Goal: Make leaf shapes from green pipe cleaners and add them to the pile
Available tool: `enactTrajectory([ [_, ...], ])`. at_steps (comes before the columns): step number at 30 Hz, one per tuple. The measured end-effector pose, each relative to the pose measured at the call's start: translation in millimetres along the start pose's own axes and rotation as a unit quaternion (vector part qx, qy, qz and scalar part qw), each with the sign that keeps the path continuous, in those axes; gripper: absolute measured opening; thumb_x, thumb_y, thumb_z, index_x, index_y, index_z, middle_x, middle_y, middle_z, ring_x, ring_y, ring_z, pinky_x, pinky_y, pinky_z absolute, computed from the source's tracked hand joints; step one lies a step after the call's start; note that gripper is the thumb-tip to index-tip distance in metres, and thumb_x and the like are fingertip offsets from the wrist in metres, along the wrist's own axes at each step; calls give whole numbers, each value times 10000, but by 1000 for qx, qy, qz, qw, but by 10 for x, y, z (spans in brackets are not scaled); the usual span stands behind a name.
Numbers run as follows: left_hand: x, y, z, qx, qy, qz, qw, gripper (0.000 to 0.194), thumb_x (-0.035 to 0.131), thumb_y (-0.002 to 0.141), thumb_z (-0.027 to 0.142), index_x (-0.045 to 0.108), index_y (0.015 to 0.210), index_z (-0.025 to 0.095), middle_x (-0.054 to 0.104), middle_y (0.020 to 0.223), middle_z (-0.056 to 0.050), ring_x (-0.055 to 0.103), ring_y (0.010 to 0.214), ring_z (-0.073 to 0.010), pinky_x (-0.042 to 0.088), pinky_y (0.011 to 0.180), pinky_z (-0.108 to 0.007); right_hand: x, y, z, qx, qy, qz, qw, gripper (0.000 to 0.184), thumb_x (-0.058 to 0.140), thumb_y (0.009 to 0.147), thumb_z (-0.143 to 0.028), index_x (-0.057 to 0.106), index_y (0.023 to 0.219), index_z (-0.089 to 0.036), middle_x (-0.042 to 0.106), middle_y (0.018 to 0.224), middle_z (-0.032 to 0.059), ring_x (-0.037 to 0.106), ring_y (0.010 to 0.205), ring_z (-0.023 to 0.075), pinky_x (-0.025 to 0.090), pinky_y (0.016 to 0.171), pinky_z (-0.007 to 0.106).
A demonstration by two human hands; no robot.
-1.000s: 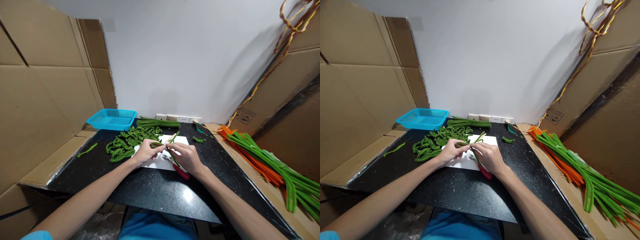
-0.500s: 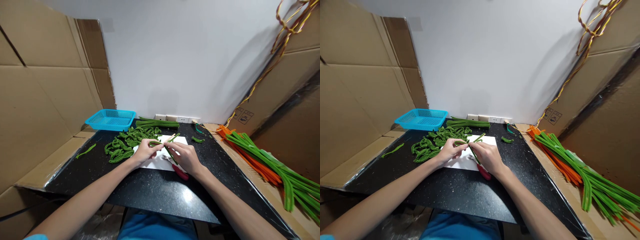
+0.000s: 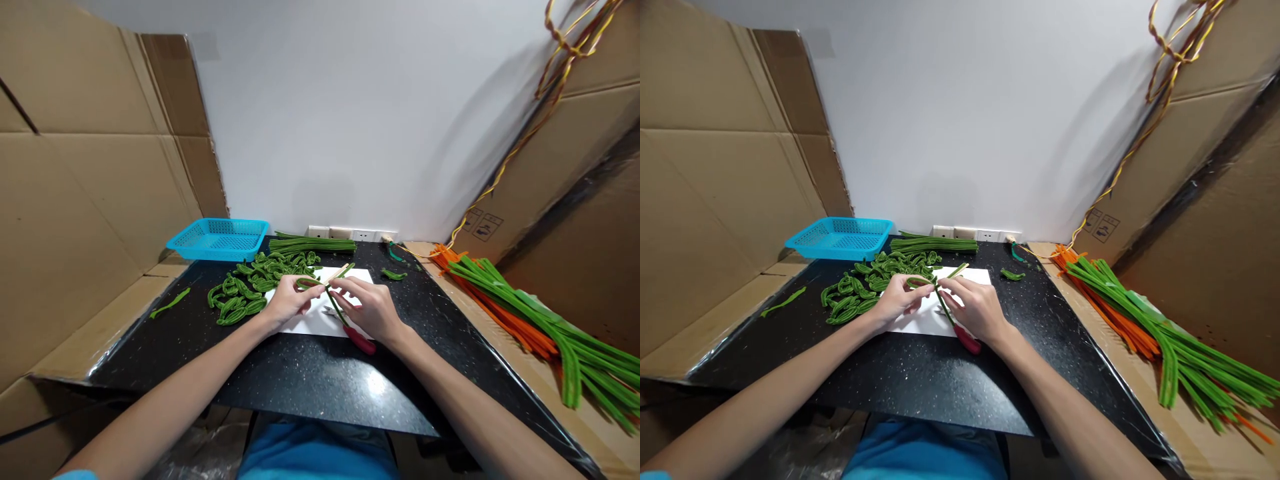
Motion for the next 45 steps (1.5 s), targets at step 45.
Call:
enactTrajectory([
  [45, 72, -8, -69, -20, -38, -37, 998, 395, 802, 780, 506, 689, 812, 129, 596, 638, 25, 464, 421, -48, 317, 387, -179, 73, -58, 10, -11, 24, -34, 999, 318, 577, 998, -150, 679, 1288, -231, 784, 1154, 69, 780, 928, 199, 608, 772, 262],
])
Point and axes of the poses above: each hand's wrist, its own y-axis towards the middle knuckle, its own x-axis out of the palm, z = x × y, the point moved 10 cm from there along y, towards the middle knuckle
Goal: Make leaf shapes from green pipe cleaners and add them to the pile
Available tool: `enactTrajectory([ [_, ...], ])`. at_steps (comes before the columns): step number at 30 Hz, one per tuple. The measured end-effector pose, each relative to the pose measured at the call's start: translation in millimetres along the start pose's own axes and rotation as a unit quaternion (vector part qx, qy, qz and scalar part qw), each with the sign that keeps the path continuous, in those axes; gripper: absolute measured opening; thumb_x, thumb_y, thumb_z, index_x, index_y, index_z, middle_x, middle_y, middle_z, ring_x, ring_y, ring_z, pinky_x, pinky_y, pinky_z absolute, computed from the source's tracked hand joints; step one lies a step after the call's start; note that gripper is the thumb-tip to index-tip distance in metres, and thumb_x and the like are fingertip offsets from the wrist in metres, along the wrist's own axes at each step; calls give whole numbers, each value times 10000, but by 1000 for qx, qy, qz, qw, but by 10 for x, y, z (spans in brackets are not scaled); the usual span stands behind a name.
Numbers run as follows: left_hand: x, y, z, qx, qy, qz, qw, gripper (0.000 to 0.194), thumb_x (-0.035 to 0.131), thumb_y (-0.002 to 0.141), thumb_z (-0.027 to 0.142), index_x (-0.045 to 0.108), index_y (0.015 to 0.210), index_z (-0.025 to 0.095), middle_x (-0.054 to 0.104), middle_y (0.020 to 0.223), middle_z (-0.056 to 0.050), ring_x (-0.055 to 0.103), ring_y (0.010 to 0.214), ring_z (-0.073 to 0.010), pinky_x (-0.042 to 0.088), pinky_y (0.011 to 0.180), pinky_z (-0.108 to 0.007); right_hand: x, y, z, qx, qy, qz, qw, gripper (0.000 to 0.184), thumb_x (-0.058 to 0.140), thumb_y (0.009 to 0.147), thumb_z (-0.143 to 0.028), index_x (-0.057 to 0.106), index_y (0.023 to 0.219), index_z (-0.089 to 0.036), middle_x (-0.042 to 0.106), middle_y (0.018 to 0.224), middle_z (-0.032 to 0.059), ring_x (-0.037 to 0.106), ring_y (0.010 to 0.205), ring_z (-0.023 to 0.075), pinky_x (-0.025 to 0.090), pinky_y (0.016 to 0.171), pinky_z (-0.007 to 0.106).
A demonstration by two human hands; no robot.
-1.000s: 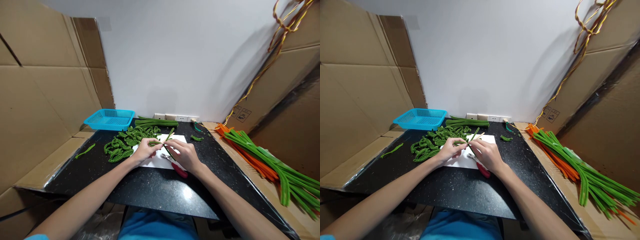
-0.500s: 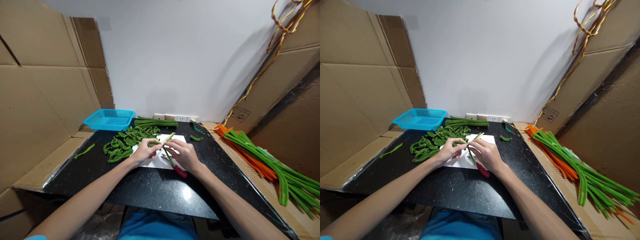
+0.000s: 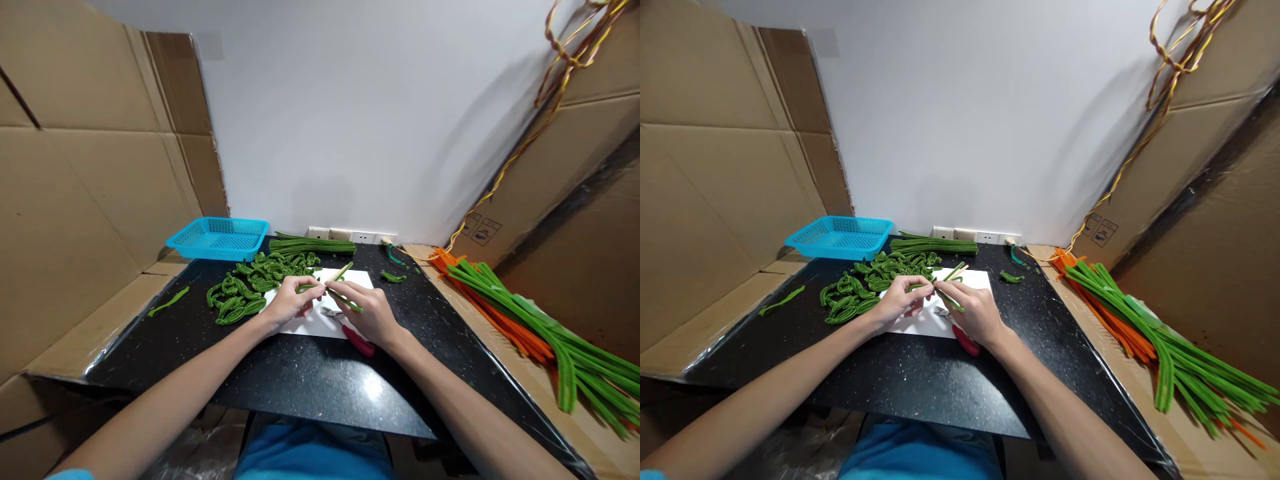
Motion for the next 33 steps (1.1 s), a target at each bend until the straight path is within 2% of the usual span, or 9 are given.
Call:
enactTrajectory([
  [3, -6, 11, -23, -2, -2, -5, 1000, 385, 791, 799, 502, 686, 832, 133, 531, 543, 55, 434, 391, -52, 295, 377, -181, -18, 14, -46, -19, -5, -4, 1000, 373, 557, 992, -118, 664, 1331, -233, 752, 1251, 82, 766, 1039, 218, 621, 857, 294],
  [6, -10, 23, -50, -3, -25, -12, 1000, 371, 798, 800, 476, 692, 885, 131, 541, 558, 56, 426, 381, -48, 286, 366, -184, -21, 23, -89, -37, -21, -13, 999, 449, 539, 986, -95, 615, 1404, -242, 719, 1321, 90, 749, 1099, 226, 625, 866, 301],
  [11, -7, 35, -117, -18, -54, -21, 998, 361, 813, 798, 439, 691, 934, 127, 564, 627, 43, 474, 399, -48, 255, 350, -171, 26, 21, -118, -53, -36, -33, 997, 435, 545, 1015, -138, 585, 1434, -248, 749, 1231, 87, 761, 1004, 204, 618, 834, 291],
  [18, 80, 6, -108, -37, -68, -48, 996, 348, 788, 831, 445, 644, 903, 136, 516, 586, 59, 423, 378, -37, 260, 347, -157, 1, 37, -160, -68, -55, -16, 996, 307, 535, 1036, -176, 623, 1329, -199, 775, 1076, 78, 750, 879, 184, 578, 757, 269],
  [24, 127, 0, -63, -26, -78, -63, 995, 334, 773, 856, 444, 628, 883, 144, 446, 560, 83, 373, 363, -27, 225, 345, -154, -38, 47, -176, -65, -71, 0, 995, 141, 530, 1034, -194, 627, 1135, -176, 778, 1010, 70, 741, 821, 173, 536, 691, 249],
  [33, 123, -7, -56, -24, -67, -51, 996, 381, 788, 832, 477, 615, 866, 139, 456, 566, 84, 364, 349, -17, 199, 339, -160, 14, 40, -174, -66, -70, -8, 995, 109, 530, 1051, -235, 619, 1083, -182, 779, 984, 65, 738, 801, 165, 525, 685, 244],
])
Point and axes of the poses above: each hand's wrist, its own y-axis towards the middle knuckle, its own x-axis out of the palm, z = x × y, the point moved 10 cm from there along y, towards the middle knuckle
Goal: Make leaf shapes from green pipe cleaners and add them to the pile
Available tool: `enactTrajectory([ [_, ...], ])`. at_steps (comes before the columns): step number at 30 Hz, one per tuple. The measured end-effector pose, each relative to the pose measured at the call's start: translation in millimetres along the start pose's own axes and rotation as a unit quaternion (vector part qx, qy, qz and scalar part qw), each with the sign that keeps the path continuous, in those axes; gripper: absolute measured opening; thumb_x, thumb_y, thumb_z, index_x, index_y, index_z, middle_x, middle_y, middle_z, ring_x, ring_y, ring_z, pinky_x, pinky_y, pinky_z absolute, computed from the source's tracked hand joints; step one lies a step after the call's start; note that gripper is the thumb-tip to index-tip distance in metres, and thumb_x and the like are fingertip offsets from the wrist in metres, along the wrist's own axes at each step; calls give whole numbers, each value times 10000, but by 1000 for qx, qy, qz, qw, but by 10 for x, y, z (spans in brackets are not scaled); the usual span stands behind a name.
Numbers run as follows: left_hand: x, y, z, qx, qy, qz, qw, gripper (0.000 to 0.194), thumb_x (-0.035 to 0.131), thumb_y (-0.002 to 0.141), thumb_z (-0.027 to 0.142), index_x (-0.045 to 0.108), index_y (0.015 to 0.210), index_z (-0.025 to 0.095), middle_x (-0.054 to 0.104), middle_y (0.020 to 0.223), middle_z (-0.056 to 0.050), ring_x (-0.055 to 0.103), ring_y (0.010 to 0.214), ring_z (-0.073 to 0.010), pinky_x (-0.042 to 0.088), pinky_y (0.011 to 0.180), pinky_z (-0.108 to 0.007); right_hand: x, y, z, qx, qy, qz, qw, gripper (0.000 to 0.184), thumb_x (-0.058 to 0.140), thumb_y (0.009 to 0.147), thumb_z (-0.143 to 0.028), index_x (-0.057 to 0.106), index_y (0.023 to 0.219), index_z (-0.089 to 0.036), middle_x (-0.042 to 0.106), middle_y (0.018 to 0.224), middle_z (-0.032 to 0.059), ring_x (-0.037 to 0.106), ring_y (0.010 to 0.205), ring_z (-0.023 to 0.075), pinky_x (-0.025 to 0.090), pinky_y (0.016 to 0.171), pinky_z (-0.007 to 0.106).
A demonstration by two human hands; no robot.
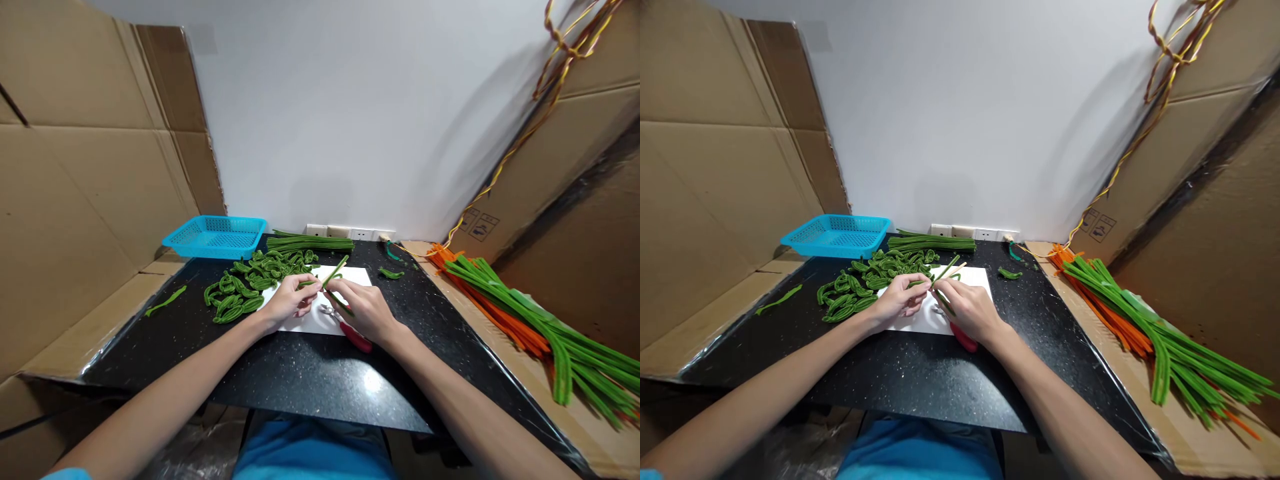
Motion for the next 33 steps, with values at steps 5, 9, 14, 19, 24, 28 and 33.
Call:
enactTrajectory([
  [5, -15, 4, -7, -3, 5, 8, 1000, 400, 793, 820, 492, 612, 867, 139, 454, 568, 86, 374, 351, -18, 195, 337, -159, 2, -18, -11, -8, -2, 2, 1000, 107, 534, 1045, -219, 626, 1079, -176, 783, 978, 66, 735, 782, 168, 512, 658, 243],
  [9, -28, 12, -11, -8, 6, 10, 1000, 409, 797, 811, 499, 612, 864, 138, 450, 571, 86, 379, 357, -20, 213, 342, -159, 1, -26, 27, 0, 10, 0, 1000, 116, 543, 1041, -228, 634, 1092, -177, 785, 984, 66, 739, 786, 168, 516, 664, 240],
  [14, -13, 6, 8, -10, 17, 8, 1000, 402, 803, 802, 485, 613, 849, 134, 452, 547, 83, 374, 361, -24, 234, 353, -162, -19, -23, 86, 19, 41, -20, 999, 229, 499, 1037, -190, 624, 1229, -185, 784, 1078, 85, 752, 833, 179, 529, 676, 247],
  [19, 14, -20, 19, -16, 31, 2, 999, 403, 815, 783, 483, 615, 841, 138, 441, 522, 87, 366, 370, -28, 248, 364, -163, -7, -33, 112, 20, 35, -29, 999, 250, 494, 1054, -225, 674, 1224, -194, 785, 1015, 86, 741, 822, 178, 527, 688, 245],
  [24, -14, -25, 11, -6, 66, 9, 998, 385, 780, 813, 495, 633, 885, 146, 476, 496, 74, 387, 373, -52, 253, 356, -164, -19, -61, 78, -26, -12, -2, 1000, 235, 504, 1058, -199, 710, 1172, -189, 769, 901, 58, 711, 757, 155, 512, 671, 243],
  [28, -14, -38, 61, 15, 95, 11, 995, 372, 768, 822, 489, 650, 883, 141, 487, 503, 65, 407, 400, -63, 285, 375, -168, -70, -68, -75, -103, -83, 6, 991, 260, 474, 1062, -157, 696, 1198, -175, 759, 905, 61, 699, 779, 164, 499, 662, 263],
  [33, 14, -71, 178, 52, 149, 7, 987, 330, 742, 858, 447, 668, 894, 127, 496, 512, 56, 427, 432, -66, 343, 425, -175, -77, -54, -185, -141, -133, -12, 981, 251, 464, 1061, -144, 705, 1119, -187, 734, 842, 53, 671, 752, 168, 471, 640, 282],
])
Point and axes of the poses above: each hand's wrist, its own y-axis towards the middle knuckle, its own x-axis out of the palm, z = x × y, the point moved 10 cm from there along y, towards the middle knuckle
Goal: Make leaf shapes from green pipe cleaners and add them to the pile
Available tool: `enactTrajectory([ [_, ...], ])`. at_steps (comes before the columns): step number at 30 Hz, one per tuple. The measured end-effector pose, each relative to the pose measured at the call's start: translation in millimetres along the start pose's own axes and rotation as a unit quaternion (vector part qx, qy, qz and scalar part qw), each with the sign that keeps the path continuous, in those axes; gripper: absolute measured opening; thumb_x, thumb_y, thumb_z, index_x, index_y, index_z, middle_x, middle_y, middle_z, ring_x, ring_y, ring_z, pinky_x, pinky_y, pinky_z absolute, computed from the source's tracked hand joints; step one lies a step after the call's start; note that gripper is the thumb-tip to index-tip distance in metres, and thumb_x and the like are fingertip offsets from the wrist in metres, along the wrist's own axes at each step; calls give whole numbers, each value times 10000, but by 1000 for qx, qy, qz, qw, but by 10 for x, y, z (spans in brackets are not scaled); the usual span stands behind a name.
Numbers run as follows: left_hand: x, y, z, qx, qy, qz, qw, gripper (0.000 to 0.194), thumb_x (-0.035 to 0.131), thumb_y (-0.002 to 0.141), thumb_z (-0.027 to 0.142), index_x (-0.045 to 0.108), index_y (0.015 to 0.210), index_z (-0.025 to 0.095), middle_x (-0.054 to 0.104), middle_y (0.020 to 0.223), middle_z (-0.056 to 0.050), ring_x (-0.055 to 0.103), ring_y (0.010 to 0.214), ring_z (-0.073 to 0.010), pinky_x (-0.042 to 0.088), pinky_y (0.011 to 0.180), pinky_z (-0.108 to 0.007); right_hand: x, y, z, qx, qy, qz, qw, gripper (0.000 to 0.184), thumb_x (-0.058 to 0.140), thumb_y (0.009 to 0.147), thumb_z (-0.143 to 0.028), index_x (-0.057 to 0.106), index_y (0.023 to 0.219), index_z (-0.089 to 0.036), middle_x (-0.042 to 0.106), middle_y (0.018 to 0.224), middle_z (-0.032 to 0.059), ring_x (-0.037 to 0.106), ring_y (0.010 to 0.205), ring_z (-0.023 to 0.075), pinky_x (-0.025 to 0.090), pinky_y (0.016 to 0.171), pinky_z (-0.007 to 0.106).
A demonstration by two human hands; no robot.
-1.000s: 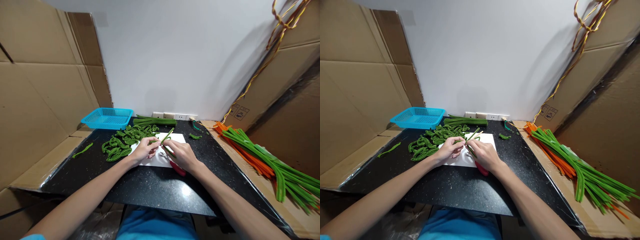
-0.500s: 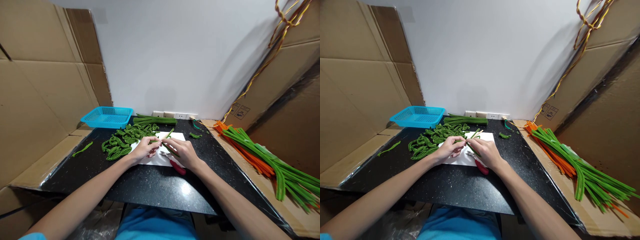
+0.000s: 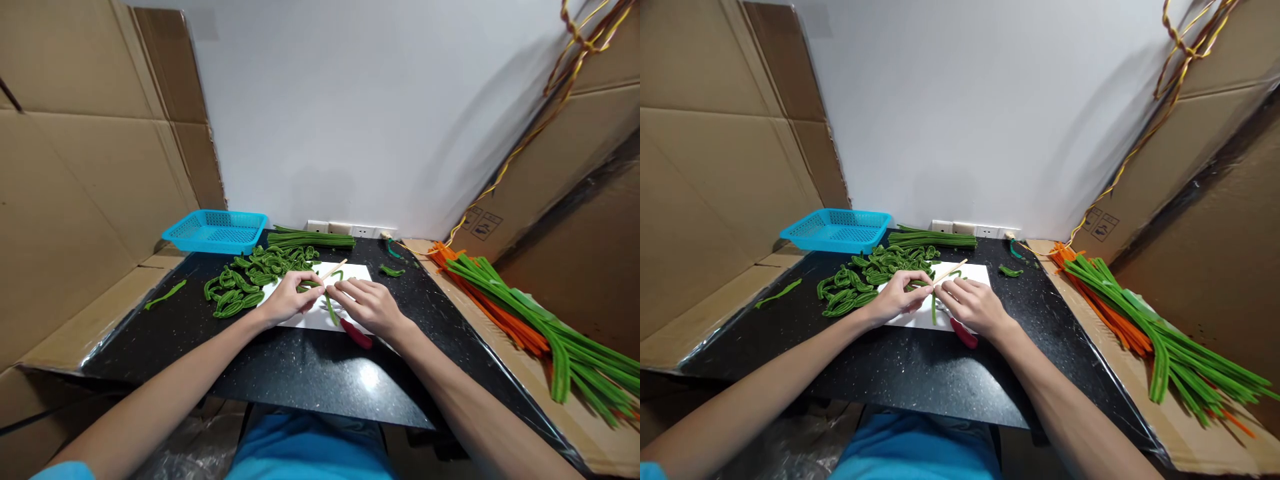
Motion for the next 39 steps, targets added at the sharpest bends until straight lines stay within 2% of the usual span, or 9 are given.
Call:
enactTrajectory([
  [11, -6, -25, 95, 39, 8, 4, 999, 330, 722, 879, 455, 699, 933, 131, 563, 614, 20, 490, 486, -87, 386, 479, -203, 83, -2, 115, 103, 95, 28, 990, 215, 463, 1036, -169, 676, 1060, -169, 707, 857, 68, 643, 666, 155, 472, 602, 265],
  [16, -40, -84, 298, 109, 143, 49, 982, 229, 677, 916, 357, 755, 922, 142, 725, 849, -71, 635, 720, -167, 472, 627, -244, 162, -15, 285, 237, 275, 33, 931, 166, 522, 1024, -253, 668, 994, -181, 691, 824, 50, 595, 646, 149, 451, 578, 257],
  [19, -19, -133, 380, 148, 197, 55, 968, 205, 625, 949, 303, 768, 975, 158, 753, 921, -85, 666, 784, -192, 496, 691, -271, 379, -86, 394, 359, 456, 5, 814, 235, 605, 977, -349, 645, 820, -180, 595, 679, 1, 500, 557, 122, 375, 503, 237],
  [24, 43, -234, 452, 234, 290, 33, 928, 217, 637, 916, 220, 791, 1069, 201, 758, 943, -111, 686, 878, -245, 514, 848, -354, 807, -250, 204, 508, 722, -49, 468, 373, 773, 792, -458, 565, 660, -178, 388, 498, -92, 222, 389, 47, 173, 380, 207],
  [26, 58, -240, 413, 234, 303, 15, 924, 230, 650, 903, 216, 790, 1085, 209, 759, 962, -118, 685, 897, -255, 512, 850, -361, 846, -259, 129, 515, 749, -66, 411, 362, 804, 751, -435, 573, 657, -173, 393, 490, -99, 171, 380, 33, 148, 365, 203],
  [29, 1, -219, 389, 219, 287, 41, 932, 211, 618, 940, 249, 771, 1077, 200, 755, 977, -100, 680, 872, -230, 507, 810, -326, 807, -260, 195, 508, 719, -70, 469, 363, 785, 793, -464, 584, 689, -180, 384, 469, -104, 185, 365, 41, 144, 360, 204],
  [33, -62, -119, 268, 143, 201, 62, 967, 224, 587, 981, 344, 733, 1031, 181, 718, 925, -56, 638, 778, -172, 459, 643, -239, 489, -170, 455, 425, 478, -48, 767, 373, 641, 949, -499, 662, 776, -169, 603, 602, 1, 451, 463, 106, 327, 453, 243],
  [35, -65, -68, 175, 102, 145, 52, 983, 254, 604, 971, 384, 724, 1016, 164, 689, 881, -45, 604, 720, -153, 445, 600, -225, 311, -92, 437, 336, 329, -42, 882, 343, 556, 1020, -417, 694, 836, -163, 679, 719, 47, 533, 555, 133, 399, 548, 265],
  [39, -125, -10, 57, 59, 92, 54, 993, 302, 642, 940, 415, 732, 1016, 137, 632, 748, -21, 539, 622, -129, 410, 543, -216, 179, -94, 372, 228, 172, -24, 958, 290, 485, 1064, -294, 703, 911, -178, 702, 751, 43, 605, 603, 137, 429, 573, 249],
])
Point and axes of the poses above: each hand's wrist, its own y-axis towards the middle knuckle, its own x-axis out of the palm, z = x × y, the point moved 10 cm from there along y, towards the middle knuckle
